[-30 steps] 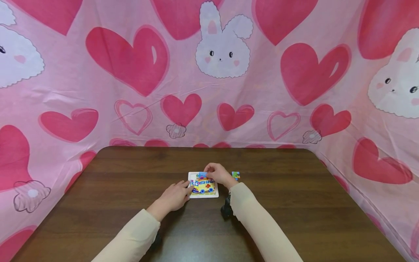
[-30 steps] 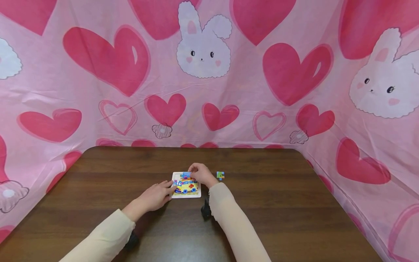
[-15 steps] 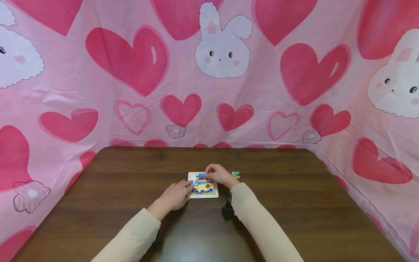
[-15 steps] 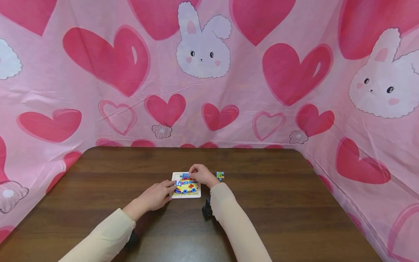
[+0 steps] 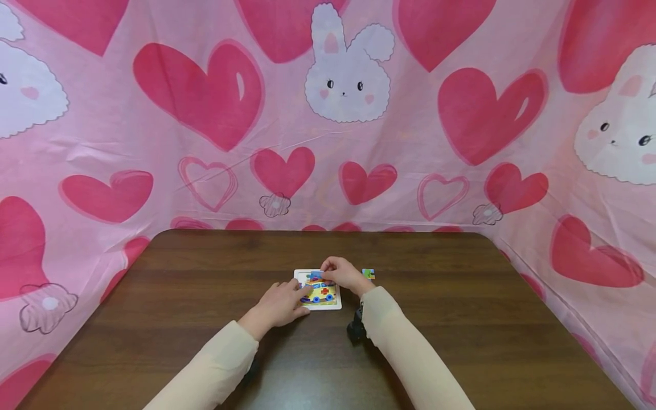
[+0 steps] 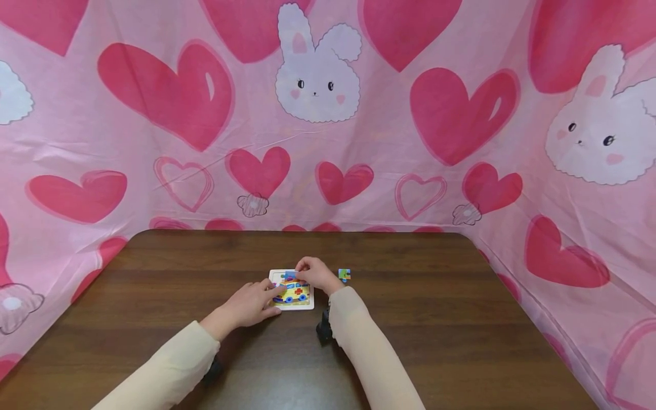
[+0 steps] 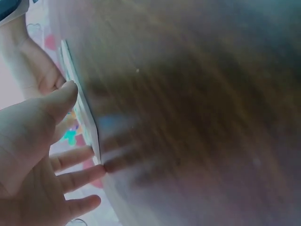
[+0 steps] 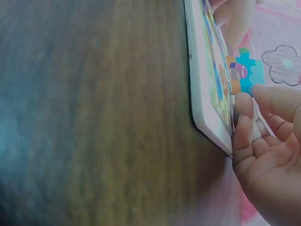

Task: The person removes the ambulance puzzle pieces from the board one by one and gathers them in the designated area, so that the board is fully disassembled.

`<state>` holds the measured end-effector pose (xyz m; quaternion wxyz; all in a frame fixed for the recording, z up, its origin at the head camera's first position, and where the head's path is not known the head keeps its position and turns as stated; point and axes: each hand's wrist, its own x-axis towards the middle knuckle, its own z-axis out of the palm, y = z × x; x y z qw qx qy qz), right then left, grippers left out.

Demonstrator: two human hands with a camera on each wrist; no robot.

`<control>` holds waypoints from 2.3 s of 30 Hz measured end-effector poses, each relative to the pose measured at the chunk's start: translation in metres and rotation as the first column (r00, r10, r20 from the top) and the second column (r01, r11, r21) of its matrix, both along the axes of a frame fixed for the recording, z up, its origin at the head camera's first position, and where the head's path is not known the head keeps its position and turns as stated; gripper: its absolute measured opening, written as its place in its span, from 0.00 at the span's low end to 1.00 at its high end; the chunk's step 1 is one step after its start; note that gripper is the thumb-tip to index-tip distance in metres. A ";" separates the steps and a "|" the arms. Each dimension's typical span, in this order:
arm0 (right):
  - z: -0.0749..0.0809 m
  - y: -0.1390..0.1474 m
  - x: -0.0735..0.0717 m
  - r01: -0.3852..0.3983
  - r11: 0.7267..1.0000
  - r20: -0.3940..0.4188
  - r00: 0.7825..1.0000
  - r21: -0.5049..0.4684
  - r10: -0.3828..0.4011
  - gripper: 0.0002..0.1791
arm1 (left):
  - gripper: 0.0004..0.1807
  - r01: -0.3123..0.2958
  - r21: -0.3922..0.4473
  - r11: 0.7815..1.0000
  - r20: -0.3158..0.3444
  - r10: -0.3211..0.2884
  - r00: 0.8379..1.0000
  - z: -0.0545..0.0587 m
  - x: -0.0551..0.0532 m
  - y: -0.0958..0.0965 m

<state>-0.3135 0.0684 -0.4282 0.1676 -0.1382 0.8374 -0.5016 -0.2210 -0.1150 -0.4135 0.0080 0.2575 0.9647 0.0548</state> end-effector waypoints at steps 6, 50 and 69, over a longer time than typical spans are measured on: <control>-0.001 0.001 -0.001 -0.003 1.000 -0.013 1.000 -0.006 0.003 0.04 | 0.29 -0.028 -0.074 0.997 -0.008 0.028 1.000 0.002 0.001 0.008; 0.007 0.005 0.005 -0.052 0.996 -0.059 0.997 -0.068 0.048 0.06 | 0.30 -0.101 -0.108 0.989 0.086 0.111 0.990 0.007 -0.001 0.015; 0.025 0.062 -0.005 0.133 0.985 -0.070 0.988 -0.110 -0.141 0.07 | 0.28 -0.055 -0.067 0.996 0.053 0.058 0.997 0.004 -0.001 0.006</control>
